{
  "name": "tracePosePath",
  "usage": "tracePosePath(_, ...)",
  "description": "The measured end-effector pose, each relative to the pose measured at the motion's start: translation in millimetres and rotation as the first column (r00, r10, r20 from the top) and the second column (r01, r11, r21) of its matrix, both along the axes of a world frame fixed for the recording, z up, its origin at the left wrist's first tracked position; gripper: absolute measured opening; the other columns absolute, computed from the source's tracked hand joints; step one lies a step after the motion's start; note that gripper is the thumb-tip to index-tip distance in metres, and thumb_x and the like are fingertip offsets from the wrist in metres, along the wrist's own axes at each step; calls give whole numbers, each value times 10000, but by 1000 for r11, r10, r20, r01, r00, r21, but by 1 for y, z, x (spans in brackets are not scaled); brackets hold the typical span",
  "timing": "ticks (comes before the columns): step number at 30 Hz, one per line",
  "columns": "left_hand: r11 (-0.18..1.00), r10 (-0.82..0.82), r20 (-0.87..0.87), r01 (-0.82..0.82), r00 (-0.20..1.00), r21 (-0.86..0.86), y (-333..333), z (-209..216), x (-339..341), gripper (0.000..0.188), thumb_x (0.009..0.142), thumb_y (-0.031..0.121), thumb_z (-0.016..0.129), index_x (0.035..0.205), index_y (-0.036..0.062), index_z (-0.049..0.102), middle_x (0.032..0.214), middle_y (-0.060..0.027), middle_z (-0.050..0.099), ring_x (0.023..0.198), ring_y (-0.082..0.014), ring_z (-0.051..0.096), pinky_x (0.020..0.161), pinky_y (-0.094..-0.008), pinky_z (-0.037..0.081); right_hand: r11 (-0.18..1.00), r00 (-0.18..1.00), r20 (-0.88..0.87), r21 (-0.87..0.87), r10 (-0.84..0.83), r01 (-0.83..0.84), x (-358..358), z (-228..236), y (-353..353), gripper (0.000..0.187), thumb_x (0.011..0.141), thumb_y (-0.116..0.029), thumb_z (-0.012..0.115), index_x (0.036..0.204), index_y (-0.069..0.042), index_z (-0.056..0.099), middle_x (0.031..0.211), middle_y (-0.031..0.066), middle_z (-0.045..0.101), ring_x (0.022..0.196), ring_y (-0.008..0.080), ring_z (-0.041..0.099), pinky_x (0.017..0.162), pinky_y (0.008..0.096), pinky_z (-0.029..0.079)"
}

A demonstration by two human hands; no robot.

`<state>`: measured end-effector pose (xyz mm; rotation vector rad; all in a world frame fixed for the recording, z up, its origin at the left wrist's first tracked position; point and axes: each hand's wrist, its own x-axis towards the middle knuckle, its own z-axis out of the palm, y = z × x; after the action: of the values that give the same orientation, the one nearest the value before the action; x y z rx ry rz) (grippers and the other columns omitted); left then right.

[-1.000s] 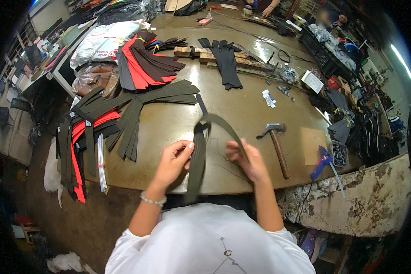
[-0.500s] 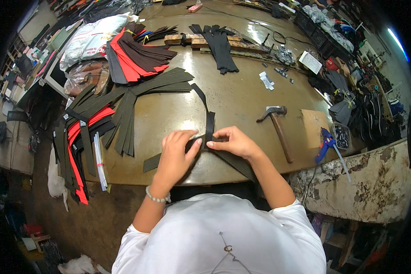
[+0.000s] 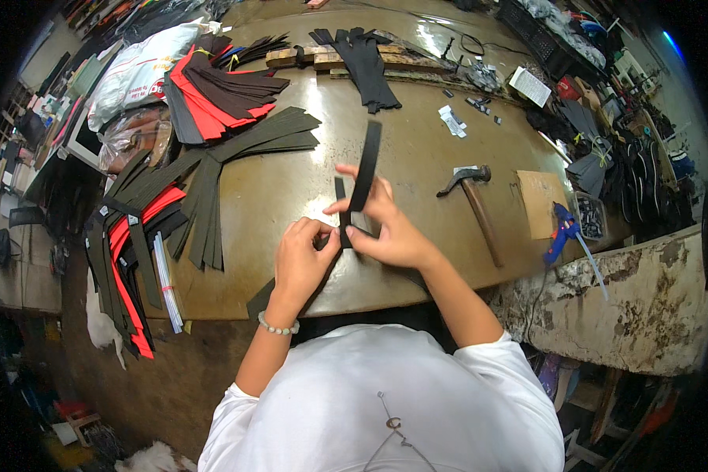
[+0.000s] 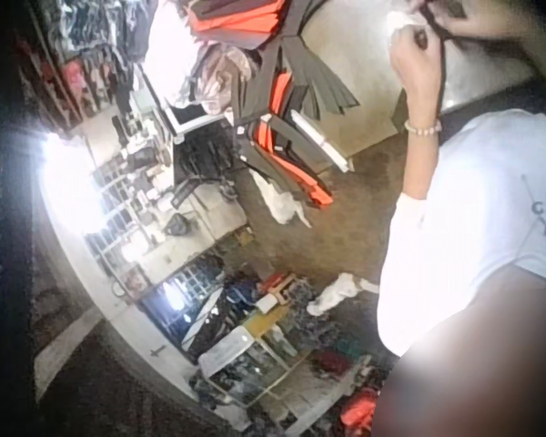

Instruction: The person assembles a strap by applying hot glue to black fabric strips and attaching small white labels. They repeatedly pick up strips, apply glue, press the label, and place the finished piece aside.

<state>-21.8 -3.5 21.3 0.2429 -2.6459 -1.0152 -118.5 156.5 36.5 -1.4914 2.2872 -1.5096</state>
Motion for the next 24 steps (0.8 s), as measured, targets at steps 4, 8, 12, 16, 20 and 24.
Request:
tracePosePath(4,999,29,-66,-30,997,-12,2,-10,0,99,808,112,722,858,39,678,802,-103,604,772,-274,622,680,-375,498,975,975,57,79,-213,208,26,-25,-14,444,765,11,625,1204,-55,628,1324,159,475,1198,363,464,1006,440,416)
tracePosePath(8,995,53,-76,-46,996,85,7,-18,0,124,799,51,723,895,24,650,794,-111,592,709,-247,612,654,-347,502,921,932,-189,182,-311,344,36,-43,-19,372,776,21,614,1148,12,617,1157,152,537,1014,326,573,871,375,513)
tracePosePath(12,992,30,-107,-17,994,125,5,-22,-1,130,805,48,718,891,25,623,792,-105,593,679,-225,611,618,-335,499,921,861,-464,201,-210,333,55,-46,-5,314,772,-16,609,1079,48,619,966,119,577,978,288,594,789,341,552)
tracePosePath(16,998,13,-116,-5,993,65,8,-24,0,102,821,53,698,911,54,650,820,-92,600,667,-249,625,599,-353,502,882,784,-598,263,-169,391,72,-43,-2,292,763,-39,617,1042,49,628,925,117,571,1019,320,617,789,323,571)
tracePosePath(20,1000,-25,-121,24,992,-10,10,-24,2,138,839,66,680,962,116,715,860,-80,607,671,-266,634,596,-371,509,860,858,-495,370,-138,352,84,-34,2,323,768,-6,614,1086,45,632,1004,152,624,1112,355,602,785,352,575)
tracePosePath(24,991,-51,-106,38,993,-126,11,-20,4,184,844,72,673,996,155,736,881,-70,601,681,-274,636,617,-387,517,913,951,-305,369,-59,175,93,-20,20,319,759,6,632,1077,-1,656,994,136,630,1158,343,589,859,395,550)
